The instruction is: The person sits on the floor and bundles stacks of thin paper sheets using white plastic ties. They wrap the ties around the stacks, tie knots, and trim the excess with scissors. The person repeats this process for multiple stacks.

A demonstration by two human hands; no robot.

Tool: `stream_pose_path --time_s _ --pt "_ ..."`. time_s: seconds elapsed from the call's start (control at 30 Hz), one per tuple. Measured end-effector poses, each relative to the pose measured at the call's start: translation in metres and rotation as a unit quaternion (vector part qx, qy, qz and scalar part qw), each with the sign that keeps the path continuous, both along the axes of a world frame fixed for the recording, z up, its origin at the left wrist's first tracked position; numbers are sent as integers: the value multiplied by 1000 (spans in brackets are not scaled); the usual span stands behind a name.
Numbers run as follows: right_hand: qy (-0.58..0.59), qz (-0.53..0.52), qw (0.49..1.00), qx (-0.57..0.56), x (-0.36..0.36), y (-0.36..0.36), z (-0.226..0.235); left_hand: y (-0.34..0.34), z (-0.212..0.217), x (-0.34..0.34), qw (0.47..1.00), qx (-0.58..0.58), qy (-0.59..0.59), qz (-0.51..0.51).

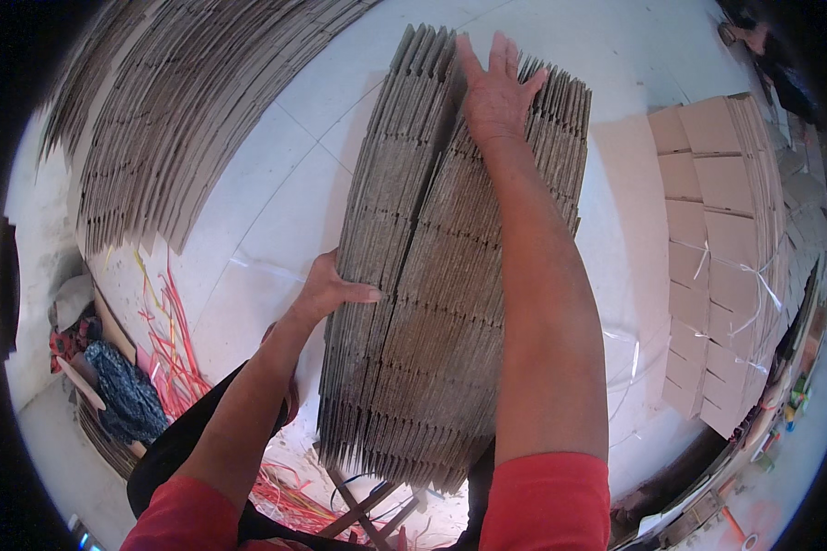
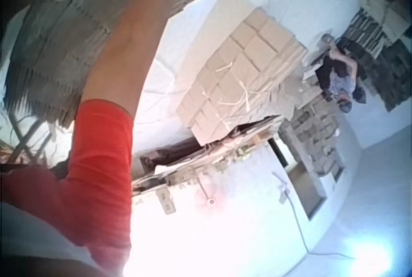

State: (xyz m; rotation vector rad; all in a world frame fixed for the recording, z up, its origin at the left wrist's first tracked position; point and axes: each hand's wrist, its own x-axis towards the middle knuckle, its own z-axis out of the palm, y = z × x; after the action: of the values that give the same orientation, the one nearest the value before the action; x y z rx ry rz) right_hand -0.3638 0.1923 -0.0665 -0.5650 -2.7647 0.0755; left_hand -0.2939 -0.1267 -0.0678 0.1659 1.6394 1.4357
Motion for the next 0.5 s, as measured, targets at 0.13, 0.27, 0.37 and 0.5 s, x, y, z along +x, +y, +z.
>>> stream_pose_path --time_s 0.13,0.27,0.37,0.5 --pt "0 79 995 62 0 4 -1 1 1 1 1000 4 10 6" --pt "10 134 987 84 -3 10 -9 3 1 1 1000 5 27 8" --pt "20 119 992 24 -9 11 -12 1 1 0 1000 -8 29 4" --pt "-24 132 991 27 -8 9 -7 4 2 1 999 -15 49 -1"
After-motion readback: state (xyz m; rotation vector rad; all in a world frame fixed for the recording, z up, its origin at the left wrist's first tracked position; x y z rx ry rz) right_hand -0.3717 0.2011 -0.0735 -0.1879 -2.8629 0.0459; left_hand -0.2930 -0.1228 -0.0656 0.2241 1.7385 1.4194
